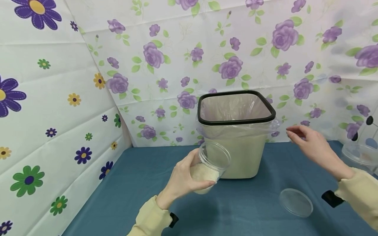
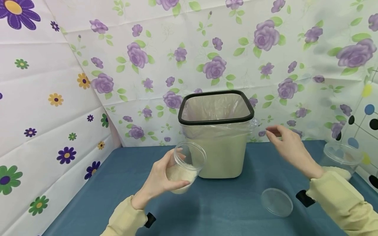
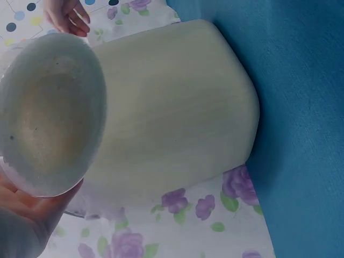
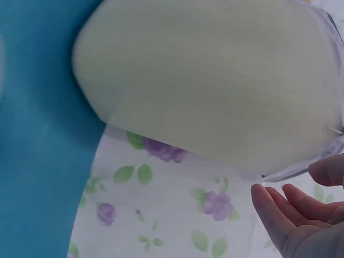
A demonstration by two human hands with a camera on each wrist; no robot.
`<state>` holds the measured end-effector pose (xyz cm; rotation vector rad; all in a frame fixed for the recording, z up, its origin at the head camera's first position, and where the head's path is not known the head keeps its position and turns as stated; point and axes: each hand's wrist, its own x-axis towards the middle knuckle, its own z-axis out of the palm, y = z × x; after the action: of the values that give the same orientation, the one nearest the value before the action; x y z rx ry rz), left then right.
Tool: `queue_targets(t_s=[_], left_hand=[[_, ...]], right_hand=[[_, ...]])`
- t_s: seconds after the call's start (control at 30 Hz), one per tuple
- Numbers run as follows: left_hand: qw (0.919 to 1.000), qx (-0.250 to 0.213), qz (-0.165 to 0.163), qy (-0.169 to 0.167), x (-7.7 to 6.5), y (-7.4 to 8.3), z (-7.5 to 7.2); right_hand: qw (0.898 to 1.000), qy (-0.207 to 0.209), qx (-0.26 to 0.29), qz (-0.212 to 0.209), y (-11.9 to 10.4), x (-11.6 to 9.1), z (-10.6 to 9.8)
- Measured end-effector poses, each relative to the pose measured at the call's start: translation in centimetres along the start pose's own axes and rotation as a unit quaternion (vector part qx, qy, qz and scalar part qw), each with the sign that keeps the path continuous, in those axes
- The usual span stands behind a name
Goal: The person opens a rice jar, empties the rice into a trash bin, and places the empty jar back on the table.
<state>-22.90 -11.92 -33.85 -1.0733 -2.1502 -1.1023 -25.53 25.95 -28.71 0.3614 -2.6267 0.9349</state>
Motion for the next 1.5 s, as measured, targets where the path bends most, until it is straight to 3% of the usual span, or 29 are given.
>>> queue_targets(t_s=[0.1, 0.3, 0.4, 0.77, 1.0, 1.27, 1.5], left_hand=[[0.9998, -0.010, 0.001, 0.017, 0.0, 0.4, -0.4], [0.9972, -0.042, 0.029, 0.055, 0.4, 2.6, -1.6], [0.9965, -0.045, 0.022, 0.066, 0.5, 3.2, -2.1], [0.9939, -0.038, 0.005, 0.104, 0.4, 3.3, -2.7], [0.9899, -0.010, -0.011, 0.141, 0.6, 3.4, -3.1], [0.9870, -0.004, -0.021, 0.159, 1.0, 3.3, -3.6], [0.9860, -0.024, -0.028, 0.163, 1.6, 2.8, -4.3]], right_hand=[[1.000, 0.002, 0.018, 0.008, -0.4, 0.7, -0.5], [0.998, 0.006, 0.059, 0.006, -1.6, 1.8, -1.3], [0.997, 0.016, 0.069, -0.002, -2.3, 2.4, -1.6], [0.997, 0.023, 0.067, -0.009, -4.4, 4.8, -2.0], [0.998, 0.024, 0.059, -0.011, -5.4, 6.2, -1.8], [0.998, -0.038, 0.040, 0.018, -5.8, 7.8, -1.8], [0.996, -0.067, 0.040, 0.033, -6.2, 9.0, -1.7]])
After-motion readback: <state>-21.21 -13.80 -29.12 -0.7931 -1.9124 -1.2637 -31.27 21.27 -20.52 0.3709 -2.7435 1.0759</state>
